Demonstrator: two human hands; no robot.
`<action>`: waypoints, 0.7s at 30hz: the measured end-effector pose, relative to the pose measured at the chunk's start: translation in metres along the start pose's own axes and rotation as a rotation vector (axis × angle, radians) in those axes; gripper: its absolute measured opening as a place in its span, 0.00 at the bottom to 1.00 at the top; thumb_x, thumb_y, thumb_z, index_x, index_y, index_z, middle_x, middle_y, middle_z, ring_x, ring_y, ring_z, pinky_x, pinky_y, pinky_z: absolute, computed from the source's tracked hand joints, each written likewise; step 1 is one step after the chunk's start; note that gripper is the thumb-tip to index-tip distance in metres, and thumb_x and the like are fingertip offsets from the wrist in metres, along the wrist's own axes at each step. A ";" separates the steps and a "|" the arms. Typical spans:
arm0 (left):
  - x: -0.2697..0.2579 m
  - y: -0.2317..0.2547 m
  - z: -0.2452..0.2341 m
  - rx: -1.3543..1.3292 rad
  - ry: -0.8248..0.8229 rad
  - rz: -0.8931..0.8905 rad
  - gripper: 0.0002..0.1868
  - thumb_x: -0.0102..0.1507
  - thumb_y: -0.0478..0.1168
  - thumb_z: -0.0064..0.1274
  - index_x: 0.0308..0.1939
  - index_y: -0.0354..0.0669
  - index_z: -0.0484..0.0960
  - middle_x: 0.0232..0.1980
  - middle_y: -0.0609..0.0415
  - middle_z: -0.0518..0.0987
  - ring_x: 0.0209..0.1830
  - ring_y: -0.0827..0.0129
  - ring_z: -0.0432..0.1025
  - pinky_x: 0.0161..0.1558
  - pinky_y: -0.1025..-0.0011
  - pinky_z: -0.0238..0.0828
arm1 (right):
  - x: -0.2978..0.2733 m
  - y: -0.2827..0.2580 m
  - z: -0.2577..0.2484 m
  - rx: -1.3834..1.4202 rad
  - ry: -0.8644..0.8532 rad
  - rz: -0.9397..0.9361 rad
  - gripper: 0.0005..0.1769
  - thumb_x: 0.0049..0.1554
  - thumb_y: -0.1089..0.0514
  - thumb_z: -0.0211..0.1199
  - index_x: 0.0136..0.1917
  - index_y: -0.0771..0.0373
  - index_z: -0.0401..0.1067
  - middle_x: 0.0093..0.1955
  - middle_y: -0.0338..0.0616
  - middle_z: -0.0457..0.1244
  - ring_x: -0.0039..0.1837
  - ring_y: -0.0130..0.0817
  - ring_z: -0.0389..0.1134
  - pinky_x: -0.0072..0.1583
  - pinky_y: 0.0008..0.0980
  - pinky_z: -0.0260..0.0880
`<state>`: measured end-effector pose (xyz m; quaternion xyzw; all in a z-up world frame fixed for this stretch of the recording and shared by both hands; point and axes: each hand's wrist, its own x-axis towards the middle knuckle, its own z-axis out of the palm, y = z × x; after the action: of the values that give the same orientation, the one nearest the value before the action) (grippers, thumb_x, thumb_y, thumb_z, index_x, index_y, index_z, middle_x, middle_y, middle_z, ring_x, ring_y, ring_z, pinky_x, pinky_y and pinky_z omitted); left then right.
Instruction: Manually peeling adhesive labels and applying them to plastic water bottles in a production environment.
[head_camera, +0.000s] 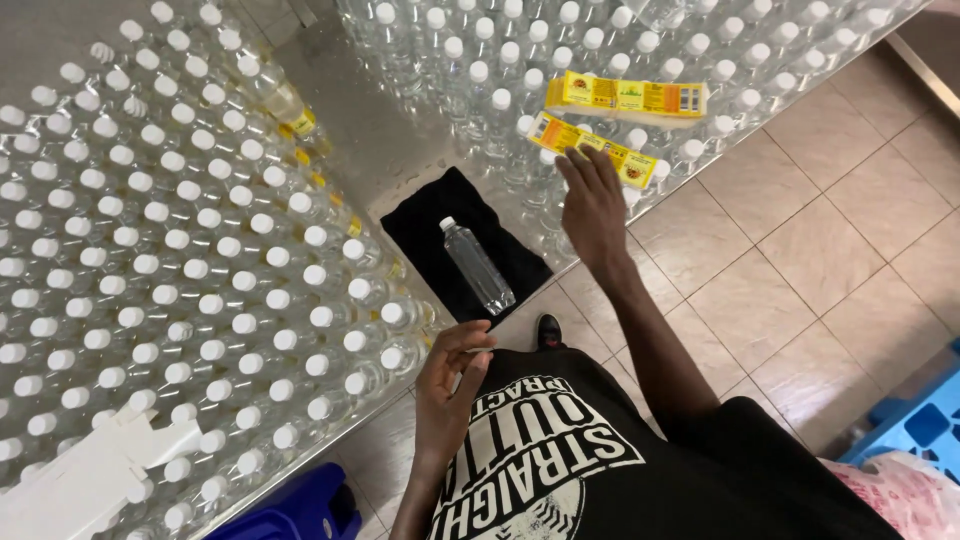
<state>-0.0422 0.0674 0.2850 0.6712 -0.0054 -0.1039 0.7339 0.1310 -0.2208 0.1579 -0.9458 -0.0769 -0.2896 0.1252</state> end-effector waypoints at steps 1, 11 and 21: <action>0.004 0.000 0.004 0.002 -0.007 0.008 0.11 0.72 0.41 0.54 0.57 0.46 0.83 0.65 0.54 0.83 0.60 0.64 0.83 0.61 0.66 0.82 | -0.002 0.017 -0.003 -0.005 0.009 0.003 0.32 0.56 0.83 0.60 0.70 0.69 0.78 0.71 0.57 0.71 0.77 0.52 0.67 0.80 0.55 0.61; 0.029 -0.001 0.037 0.047 -0.048 0.055 0.10 0.72 0.44 0.56 0.55 0.48 0.84 0.64 0.53 0.84 0.60 0.64 0.84 0.60 0.67 0.81 | -0.019 0.072 -0.009 -0.023 -0.024 -0.081 0.21 0.59 0.77 0.68 0.63 0.64 0.82 0.62 0.53 0.76 0.65 0.47 0.77 0.79 0.54 0.63; 0.043 -0.002 0.053 0.082 -0.081 0.028 0.10 0.72 0.45 0.55 0.54 0.49 0.84 0.64 0.54 0.84 0.60 0.65 0.83 0.61 0.67 0.80 | -0.014 0.080 -0.010 0.024 0.172 -0.083 0.13 0.59 0.74 0.78 0.54 0.63 0.83 0.55 0.49 0.76 0.55 0.45 0.76 0.63 0.43 0.75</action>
<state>-0.0078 0.0082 0.2824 0.6960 -0.0486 -0.1203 0.7062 0.1323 -0.3014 0.1425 -0.9118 -0.1085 -0.3740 0.1304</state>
